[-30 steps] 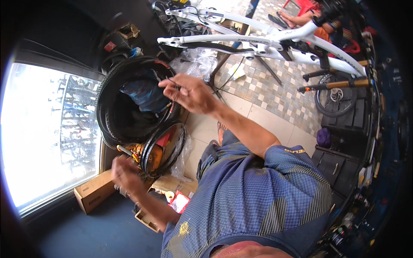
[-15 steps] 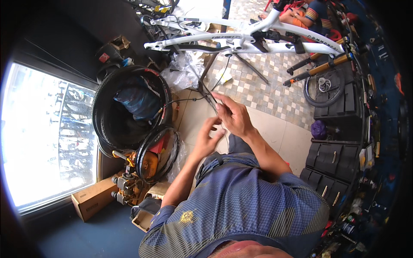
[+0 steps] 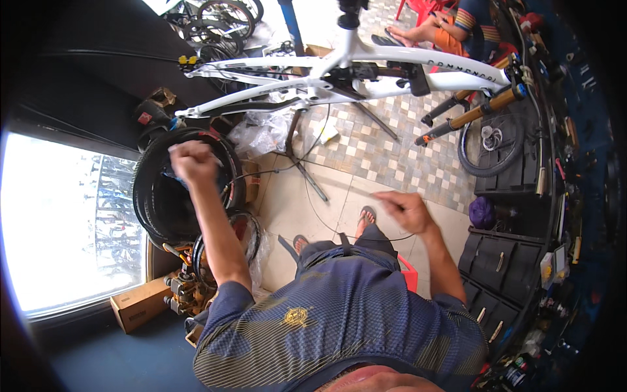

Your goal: The person routes a brake cable through the white bicycle frame, threads it through the headset area, and secures it to the frame using a small tool. The person handles the cable and frame throughout the process.

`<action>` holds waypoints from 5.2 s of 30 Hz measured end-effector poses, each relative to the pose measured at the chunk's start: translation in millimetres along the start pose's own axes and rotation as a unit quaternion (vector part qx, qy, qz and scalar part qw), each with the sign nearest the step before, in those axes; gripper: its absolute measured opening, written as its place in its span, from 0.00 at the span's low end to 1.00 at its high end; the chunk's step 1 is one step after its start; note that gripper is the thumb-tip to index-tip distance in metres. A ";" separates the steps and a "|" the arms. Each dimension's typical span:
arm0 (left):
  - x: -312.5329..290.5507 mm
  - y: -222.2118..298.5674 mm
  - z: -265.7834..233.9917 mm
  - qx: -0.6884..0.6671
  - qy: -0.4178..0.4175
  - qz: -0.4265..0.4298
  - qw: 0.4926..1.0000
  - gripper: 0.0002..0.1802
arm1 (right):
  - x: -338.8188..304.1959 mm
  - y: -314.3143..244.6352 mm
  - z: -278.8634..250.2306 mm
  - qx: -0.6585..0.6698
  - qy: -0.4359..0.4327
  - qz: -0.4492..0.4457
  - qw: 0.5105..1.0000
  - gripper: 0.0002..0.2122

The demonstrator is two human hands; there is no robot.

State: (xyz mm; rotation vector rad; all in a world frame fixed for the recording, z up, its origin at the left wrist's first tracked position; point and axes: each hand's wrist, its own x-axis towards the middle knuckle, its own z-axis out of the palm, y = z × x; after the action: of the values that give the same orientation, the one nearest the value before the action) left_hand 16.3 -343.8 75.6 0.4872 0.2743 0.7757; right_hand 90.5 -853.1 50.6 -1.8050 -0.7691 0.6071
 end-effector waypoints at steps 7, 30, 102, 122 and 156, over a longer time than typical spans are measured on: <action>16.1 -36.7 -100.2 0.174 0.074 -0.046 0.981 0.05 | -51.6 43.2 -104.4 -0.168 0.180 -0.026 0.969 0.16; -236.4 -559.6 40.2 0.599 -0.669 -0.259 0.356 0.26 | -366.7 281.7 -217.9 -0.089 0.601 0.248 0.755 0.19; 144.3 -1024.6 461.4 0.445 0.462 -0.075 0.764 0.37 | 738.9 180.7 -543.3 0.096 -0.672 -0.250 0.690 0.13; 293.3 -792.6 357.5 0.445 0.647 0.040 0.618 0.28 | 903.7 112.6 -299.5 -0.126 -0.612 -0.552 0.552 0.15; 299.8 -506.6 78.4 -0.180 0.545 0.566 0.592 0.07 | 797.8 106.2 -124.5 -0.172 -0.511 -0.716 0.443 0.16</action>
State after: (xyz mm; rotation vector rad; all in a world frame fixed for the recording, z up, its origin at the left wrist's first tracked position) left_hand 558.7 -461.2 -136.0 -0.4002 0.9693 2.3406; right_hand 734.3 -363.9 -46.3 -0.1865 -2.8924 0.2074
